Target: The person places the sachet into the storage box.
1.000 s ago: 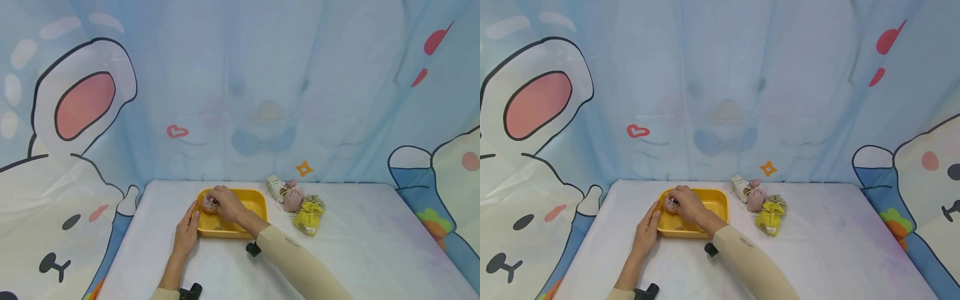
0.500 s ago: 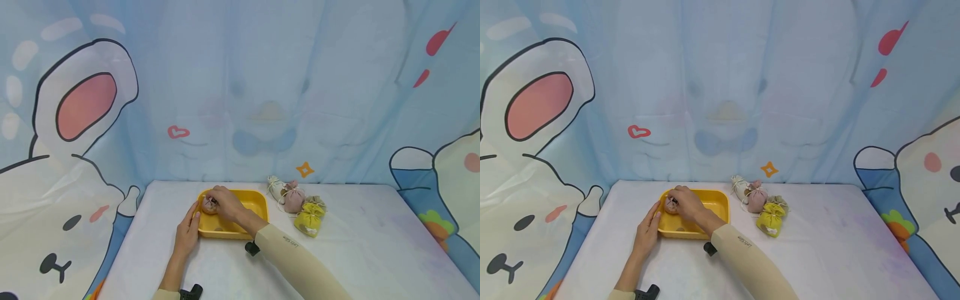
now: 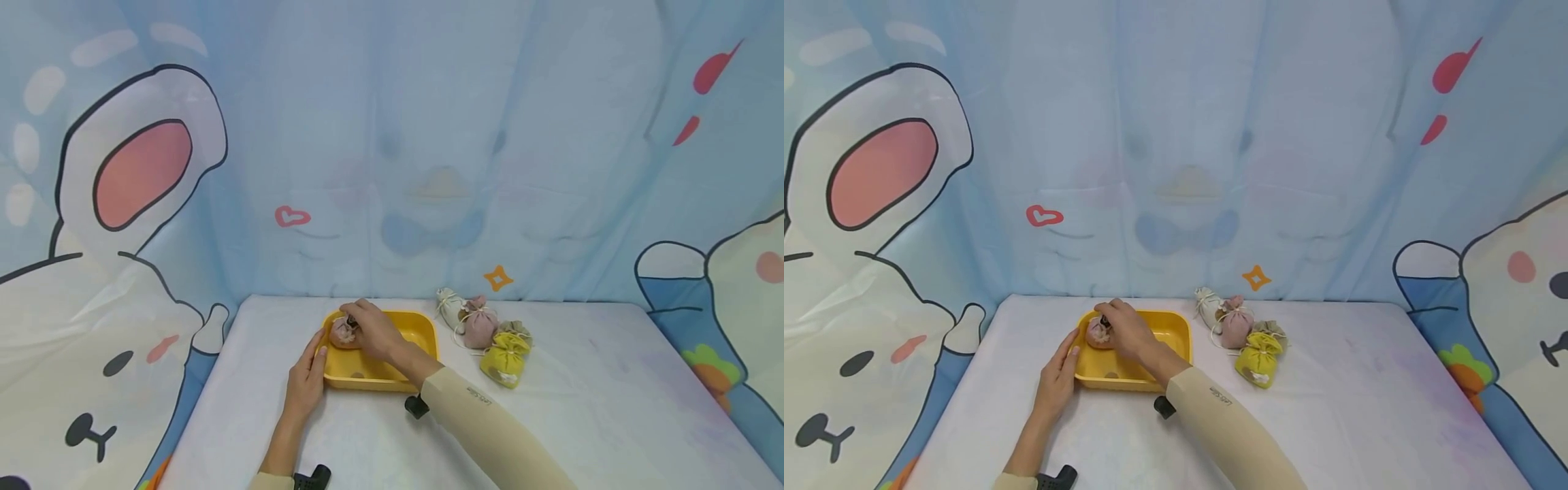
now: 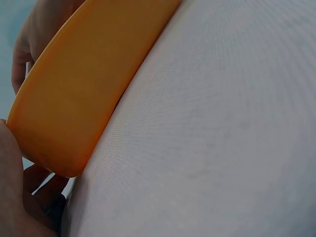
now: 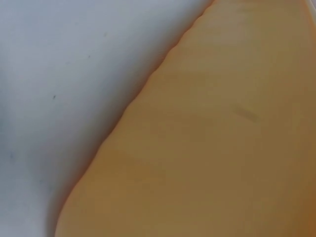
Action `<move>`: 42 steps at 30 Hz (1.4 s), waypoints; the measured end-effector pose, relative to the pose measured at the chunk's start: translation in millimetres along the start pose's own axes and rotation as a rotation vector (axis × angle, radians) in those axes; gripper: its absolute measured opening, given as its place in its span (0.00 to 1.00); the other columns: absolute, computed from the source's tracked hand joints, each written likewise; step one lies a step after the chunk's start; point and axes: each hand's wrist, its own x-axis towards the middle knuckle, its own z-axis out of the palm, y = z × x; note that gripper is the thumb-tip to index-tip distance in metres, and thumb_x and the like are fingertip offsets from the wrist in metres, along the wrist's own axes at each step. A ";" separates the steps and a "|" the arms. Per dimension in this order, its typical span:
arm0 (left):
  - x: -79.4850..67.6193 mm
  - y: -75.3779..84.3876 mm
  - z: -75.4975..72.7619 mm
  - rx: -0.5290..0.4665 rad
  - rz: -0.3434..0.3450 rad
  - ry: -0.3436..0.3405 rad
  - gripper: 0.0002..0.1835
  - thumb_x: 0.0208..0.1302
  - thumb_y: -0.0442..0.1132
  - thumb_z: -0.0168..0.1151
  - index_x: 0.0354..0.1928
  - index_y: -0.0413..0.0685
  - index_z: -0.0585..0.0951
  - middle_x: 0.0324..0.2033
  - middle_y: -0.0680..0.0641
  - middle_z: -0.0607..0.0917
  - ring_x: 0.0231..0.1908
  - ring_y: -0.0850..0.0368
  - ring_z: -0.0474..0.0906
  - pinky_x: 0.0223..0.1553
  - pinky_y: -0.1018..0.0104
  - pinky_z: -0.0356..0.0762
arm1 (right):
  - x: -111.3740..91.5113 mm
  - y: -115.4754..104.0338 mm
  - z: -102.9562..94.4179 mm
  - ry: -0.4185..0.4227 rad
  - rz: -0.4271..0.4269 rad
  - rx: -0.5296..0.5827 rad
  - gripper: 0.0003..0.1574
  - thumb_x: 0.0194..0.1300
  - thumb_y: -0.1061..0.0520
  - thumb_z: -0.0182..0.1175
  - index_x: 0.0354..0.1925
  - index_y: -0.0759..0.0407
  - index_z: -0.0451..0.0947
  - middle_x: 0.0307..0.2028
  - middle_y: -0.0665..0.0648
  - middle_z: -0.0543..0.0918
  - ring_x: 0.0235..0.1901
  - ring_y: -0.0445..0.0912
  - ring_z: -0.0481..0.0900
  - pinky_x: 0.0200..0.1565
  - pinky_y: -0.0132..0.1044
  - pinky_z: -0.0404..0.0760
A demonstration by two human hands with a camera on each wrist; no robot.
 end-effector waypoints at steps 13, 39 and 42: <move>-0.8 2.0 -0.2 0.014 0.009 0.007 0.25 0.84 0.48 0.49 0.77 0.56 0.71 0.72 0.43 0.75 0.73 0.42 0.71 0.75 0.45 0.68 | -7.6 3.2 -5.8 -0.003 -0.001 -0.017 0.37 0.73 0.63 0.63 0.76 0.53 0.67 0.61 0.57 0.79 0.62 0.52 0.79 0.67 0.47 0.80; -1.7 3.1 1.1 0.016 -0.022 0.001 0.25 0.84 0.48 0.46 0.78 0.56 0.69 0.75 0.45 0.72 0.75 0.43 0.67 0.77 0.44 0.64 | -39.9 25.2 -41.0 0.131 0.060 -0.073 0.32 0.70 0.54 0.69 0.69 0.55 0.75 0.63 0.57 0.80 0.64 0.55 0.79 0.68 0.55 0.77; -1.8 4.0 0.4 0.007 -0.021 -0.005 0.25 0.84 0.48 0.46 0.78 0.56 0.69 0.75 0.45 0.72 0.75 0.43 0.66 0.77 0.45 0.64 | -42.9 31.5 -44.6 0.159 0.057 -0.073 0.32 0.70 0.54 0.70 0.69 0.56 0.76 0.63 0.57 0.81 0.63 0.55 0.80 0.67 0.55 0.78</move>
